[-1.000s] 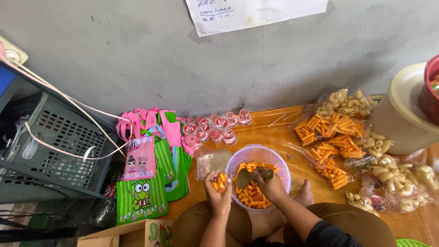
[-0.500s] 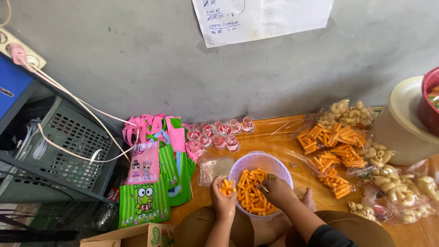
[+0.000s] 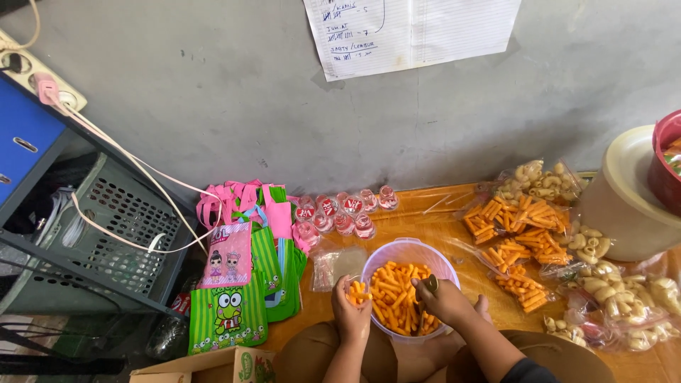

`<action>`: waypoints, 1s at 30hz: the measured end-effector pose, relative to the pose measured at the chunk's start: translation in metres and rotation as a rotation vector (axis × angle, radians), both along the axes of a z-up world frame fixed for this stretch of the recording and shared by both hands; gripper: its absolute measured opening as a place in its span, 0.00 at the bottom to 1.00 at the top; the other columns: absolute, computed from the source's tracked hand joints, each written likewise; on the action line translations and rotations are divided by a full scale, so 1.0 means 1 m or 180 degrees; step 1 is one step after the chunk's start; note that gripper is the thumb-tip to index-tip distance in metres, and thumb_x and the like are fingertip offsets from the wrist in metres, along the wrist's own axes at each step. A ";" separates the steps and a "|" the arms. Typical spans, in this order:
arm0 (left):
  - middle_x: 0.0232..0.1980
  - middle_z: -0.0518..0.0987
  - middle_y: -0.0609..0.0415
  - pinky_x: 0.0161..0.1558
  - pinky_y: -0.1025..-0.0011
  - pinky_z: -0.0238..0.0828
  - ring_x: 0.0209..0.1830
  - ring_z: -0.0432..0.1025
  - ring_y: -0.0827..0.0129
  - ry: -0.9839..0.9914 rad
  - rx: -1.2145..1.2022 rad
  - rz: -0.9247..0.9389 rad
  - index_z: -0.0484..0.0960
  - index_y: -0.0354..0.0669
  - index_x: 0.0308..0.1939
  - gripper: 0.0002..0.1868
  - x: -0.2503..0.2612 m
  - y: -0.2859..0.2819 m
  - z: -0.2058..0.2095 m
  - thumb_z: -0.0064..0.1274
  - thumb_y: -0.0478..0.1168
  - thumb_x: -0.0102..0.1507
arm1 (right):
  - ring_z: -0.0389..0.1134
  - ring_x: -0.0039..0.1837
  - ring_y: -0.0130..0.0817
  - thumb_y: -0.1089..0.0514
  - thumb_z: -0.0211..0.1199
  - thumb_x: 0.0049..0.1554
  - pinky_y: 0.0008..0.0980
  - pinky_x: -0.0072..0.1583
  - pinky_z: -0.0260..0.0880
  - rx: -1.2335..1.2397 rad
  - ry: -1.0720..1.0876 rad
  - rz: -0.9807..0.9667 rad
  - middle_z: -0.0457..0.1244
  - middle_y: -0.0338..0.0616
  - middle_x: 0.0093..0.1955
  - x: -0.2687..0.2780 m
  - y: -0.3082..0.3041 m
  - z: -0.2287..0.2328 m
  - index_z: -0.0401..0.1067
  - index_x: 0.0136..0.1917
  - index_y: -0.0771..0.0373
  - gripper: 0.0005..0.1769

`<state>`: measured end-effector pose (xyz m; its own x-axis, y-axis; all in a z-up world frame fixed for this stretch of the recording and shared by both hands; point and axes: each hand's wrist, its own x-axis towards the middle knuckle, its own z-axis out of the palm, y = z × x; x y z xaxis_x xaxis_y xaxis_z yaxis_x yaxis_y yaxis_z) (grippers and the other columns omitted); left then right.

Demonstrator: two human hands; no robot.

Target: The person is using a spoon and their hands to sort and move orange snacks in a bowl, preparing them for packing into bags.

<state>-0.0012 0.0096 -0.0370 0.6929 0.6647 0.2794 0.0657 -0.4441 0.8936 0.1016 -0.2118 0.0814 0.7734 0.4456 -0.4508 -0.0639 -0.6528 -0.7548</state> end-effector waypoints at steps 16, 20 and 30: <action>0.62 0.71 0.47 0.53 0.68 0.84 0.62 0.72 0.58 0.0032 0.0107 -0.0042 0.71 0.51 0.66 0.43 0.005 0.003 -0.003 0.61 0.21 0.47 | 0.73 0.42 0.36 0.53 0.65 0.59 0.35 0.45 0.70 0.1662 -0.2778 0.0154 0.70 0.40 0.41 0.021 -0.007 -0.015 0.80 0.47 0.59 0.09; 0.63 0.71 0.45 0.48 0.69 0.85 0.62 0.72 0.56 0.0002 0.0169 0.0033 0.71 0.50 0.66 0.43 0.008 0.003 -0.005 0.60 0.21 0.47 | 0.73 0.52 0.39 0.44 0.65 0.59 0.39 0.55 0.71 0.0794 -0.1982 0.0782 0.70 0.40 0.50 0.044 0.007 -0.062 0.82 0.53 0.52 0.15; 0.65 0.72 0.47 0.54 0.68 0.82 0.65 0.72 0.58 0.0137 0.0097 0.0094 0.70 0.52 0.66 0.44 0.003 0.001 -0.003 0.64 0.23 0.48 | 0.61 0.36 0.38 0.33 0.61 0.62 0.39 0.44 0.58 -0.0327 -0.0649 0.0488 0.62 0.41 0.31 0.041 0.015 -0.049 0.62 0.30 0.56 0.30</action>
